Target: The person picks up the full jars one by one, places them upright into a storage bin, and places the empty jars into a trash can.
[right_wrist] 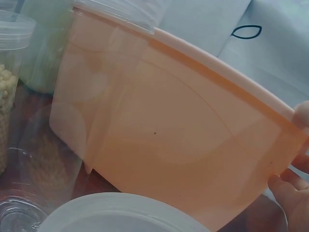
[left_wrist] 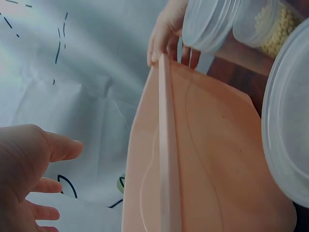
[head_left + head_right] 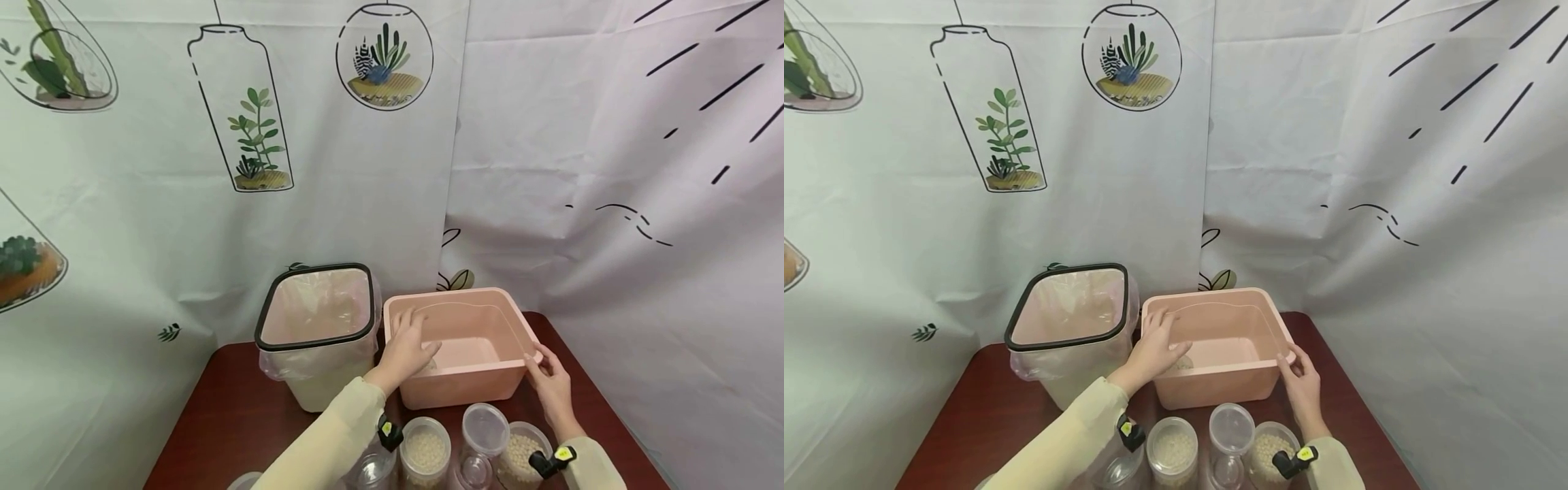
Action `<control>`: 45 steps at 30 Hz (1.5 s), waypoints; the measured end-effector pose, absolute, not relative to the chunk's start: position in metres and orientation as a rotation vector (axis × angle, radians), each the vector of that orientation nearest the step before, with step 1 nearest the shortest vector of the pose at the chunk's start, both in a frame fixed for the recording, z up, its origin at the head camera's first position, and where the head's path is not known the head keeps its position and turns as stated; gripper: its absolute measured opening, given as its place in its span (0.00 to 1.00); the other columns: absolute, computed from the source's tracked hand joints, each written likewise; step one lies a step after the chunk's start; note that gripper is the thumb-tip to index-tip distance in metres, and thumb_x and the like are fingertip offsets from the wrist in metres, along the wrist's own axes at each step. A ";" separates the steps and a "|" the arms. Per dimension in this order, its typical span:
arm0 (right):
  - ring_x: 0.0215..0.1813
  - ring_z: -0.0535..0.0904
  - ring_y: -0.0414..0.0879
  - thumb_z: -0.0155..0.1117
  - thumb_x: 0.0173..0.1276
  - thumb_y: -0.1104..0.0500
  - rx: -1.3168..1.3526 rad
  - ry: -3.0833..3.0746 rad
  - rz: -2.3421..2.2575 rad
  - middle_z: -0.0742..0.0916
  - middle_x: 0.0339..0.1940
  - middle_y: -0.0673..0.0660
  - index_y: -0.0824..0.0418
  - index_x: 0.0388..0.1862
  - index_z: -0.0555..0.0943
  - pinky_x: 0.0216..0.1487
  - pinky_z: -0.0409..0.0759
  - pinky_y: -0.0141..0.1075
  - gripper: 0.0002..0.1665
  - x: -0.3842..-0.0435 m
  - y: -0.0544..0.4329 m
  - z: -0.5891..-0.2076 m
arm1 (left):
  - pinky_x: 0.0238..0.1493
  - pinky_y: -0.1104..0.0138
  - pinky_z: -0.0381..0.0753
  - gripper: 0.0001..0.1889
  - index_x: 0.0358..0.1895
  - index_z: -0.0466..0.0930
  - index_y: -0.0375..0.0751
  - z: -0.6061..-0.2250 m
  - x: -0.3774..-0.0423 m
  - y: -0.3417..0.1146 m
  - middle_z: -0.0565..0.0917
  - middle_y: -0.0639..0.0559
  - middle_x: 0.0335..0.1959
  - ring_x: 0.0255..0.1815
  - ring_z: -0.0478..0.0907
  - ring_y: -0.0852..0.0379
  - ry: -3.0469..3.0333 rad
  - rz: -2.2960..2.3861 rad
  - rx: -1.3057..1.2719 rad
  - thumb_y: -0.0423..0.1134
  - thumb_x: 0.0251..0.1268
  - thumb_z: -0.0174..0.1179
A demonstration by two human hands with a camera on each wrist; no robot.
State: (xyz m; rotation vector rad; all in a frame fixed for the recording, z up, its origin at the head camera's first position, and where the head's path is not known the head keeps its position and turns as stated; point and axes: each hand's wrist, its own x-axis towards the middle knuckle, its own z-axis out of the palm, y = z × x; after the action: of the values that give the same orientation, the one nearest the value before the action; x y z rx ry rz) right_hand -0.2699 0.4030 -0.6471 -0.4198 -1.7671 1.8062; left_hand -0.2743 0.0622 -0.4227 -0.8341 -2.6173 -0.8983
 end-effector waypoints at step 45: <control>0.51 0.77 0.41 0.69 0.56 0.47 -0.397 -1.762 1.822 0.76 0.53 0.54 0.42 0.61 0.74 0.37 0.78 0.25 0.31 -0.266 0.398 -0.642 | 0.38 0.52 0.79 0.27 0.55 0.70 0.45 -0.433 -0.193 0.032 0.61 0.37 0.64 0.67 0.56 0.39 -2.648 -1.013 -0.957 0.54 0.56 0.63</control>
State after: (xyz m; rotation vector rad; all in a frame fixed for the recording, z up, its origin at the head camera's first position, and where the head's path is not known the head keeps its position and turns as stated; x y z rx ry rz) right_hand -0.2661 0.3984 -0.6419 -0.3975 -1.7623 1.8219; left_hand -0.1933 0.0321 -0.4334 -0.9572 -2.6477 -1.0127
